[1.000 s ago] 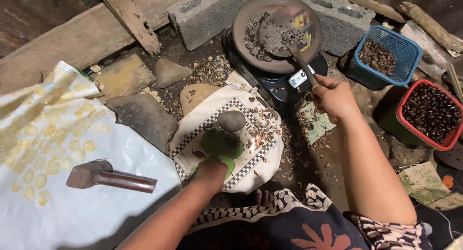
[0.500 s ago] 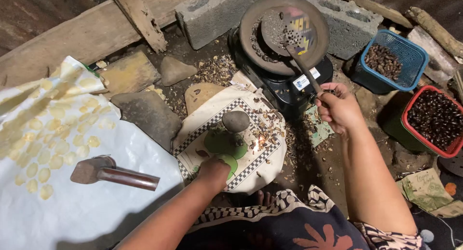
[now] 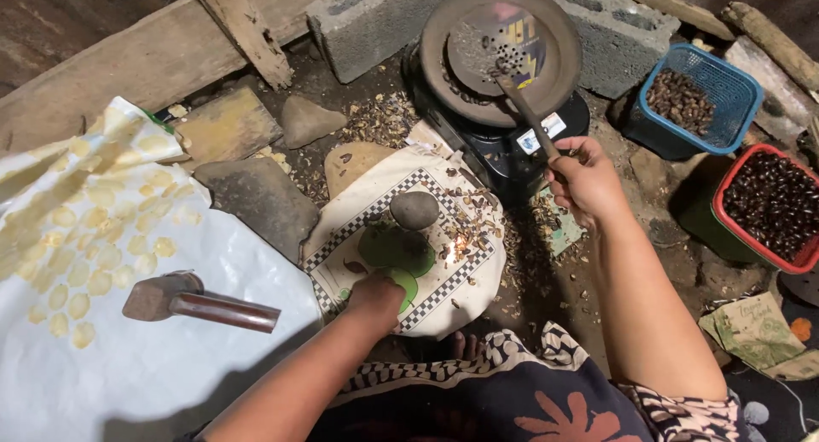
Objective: Cracking nuts with a hammer and stirring them in a pan on a small stove
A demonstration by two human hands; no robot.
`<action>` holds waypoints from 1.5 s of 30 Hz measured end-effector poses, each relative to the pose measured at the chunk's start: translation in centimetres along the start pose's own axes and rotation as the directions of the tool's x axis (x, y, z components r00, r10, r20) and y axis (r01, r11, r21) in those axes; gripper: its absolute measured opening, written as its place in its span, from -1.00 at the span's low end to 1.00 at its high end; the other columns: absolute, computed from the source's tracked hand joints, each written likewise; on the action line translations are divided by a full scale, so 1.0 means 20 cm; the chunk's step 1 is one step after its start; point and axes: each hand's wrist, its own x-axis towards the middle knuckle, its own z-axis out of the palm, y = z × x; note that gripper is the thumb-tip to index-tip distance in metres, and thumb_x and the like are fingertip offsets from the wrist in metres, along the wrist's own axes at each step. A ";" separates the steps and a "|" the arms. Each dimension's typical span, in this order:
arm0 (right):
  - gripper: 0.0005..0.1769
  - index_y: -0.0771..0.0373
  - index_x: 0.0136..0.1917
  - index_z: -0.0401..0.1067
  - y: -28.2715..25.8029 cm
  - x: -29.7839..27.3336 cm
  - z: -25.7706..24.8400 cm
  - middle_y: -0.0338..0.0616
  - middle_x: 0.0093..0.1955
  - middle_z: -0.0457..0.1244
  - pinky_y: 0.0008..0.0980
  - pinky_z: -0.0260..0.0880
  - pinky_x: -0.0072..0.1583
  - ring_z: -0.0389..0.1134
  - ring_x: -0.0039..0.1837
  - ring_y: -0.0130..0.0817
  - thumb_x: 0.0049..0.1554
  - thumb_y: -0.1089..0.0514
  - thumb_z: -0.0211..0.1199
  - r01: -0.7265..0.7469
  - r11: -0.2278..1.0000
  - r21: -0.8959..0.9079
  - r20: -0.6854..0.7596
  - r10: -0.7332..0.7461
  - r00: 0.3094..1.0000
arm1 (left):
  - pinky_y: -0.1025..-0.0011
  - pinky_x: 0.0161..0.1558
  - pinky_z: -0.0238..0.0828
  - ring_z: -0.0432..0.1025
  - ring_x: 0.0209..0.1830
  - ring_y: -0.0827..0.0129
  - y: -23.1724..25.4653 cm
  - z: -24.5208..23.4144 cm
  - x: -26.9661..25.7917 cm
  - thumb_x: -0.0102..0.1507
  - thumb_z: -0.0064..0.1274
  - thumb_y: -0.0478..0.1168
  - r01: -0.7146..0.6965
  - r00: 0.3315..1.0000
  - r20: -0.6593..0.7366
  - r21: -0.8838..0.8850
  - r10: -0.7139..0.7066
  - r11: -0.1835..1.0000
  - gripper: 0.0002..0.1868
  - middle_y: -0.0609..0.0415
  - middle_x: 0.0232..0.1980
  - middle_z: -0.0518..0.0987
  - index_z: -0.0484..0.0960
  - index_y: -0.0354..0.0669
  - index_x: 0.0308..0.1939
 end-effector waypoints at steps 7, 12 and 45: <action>-0.63 0.27 0.28 0.19 -0.03 -0.03 -0.02 -0.07 -0.36 0.15 -0.56 0.07 -0.52 0.04 -0.46 -0.58 0.22 0.32 0.12 0.007 0.999 -0.047 -0.013 -0.007 1.000 | -0.07 0.00 0.56 0.51 0.03 0.01 0.04 -0.07 -0.04 0.02 0.44 -0.02 -0.006 1.000 0.004 -0.012 0.006 1.000 -0.56 -0.08 -0.12 0.65 0.77 -0.15 -0.12; -0.65 0.24 0.26 0.21 -0.07 -0.07 0.01 -0.08 -0.37 0.13 -0.60 0.00 -0.52 -0.02 -0.46 -0.61 0.21 0.32 0.12 -0.008 1.000 -0.016 0.020 0.008 1.000 | -0.07 -0.02 0.58 0.52 0.02 0.03 0.05 -0.13 -0.06 0.08 0.37 -0.10 -0.006 1.000 -0.012 -0.011 0.005 1.000 -0.68 -0.08 -0.12 0.66 0.78 -0.14 -0.14; -0.66 0.29 0.26 0.20 -0.01 -0.05 -0.02 -0.07 -0.38 0.15 -0.49 0.09 -0.52 0.06 -0.47 -0.54 0.23 0.30 0.14 0.010 0.996 -0.086 0.009 -0.009 1.000 | -0.12 -0.02 0.55 0.56 0.01 0.05 0.02 -0.16 -0.05 0.10 0.27 0.05 0.018 0.996 0.083 -0.108 -0.009 0.994 -0.62 -0.04 -0.12 0.68 0.78 -0.06 -0.12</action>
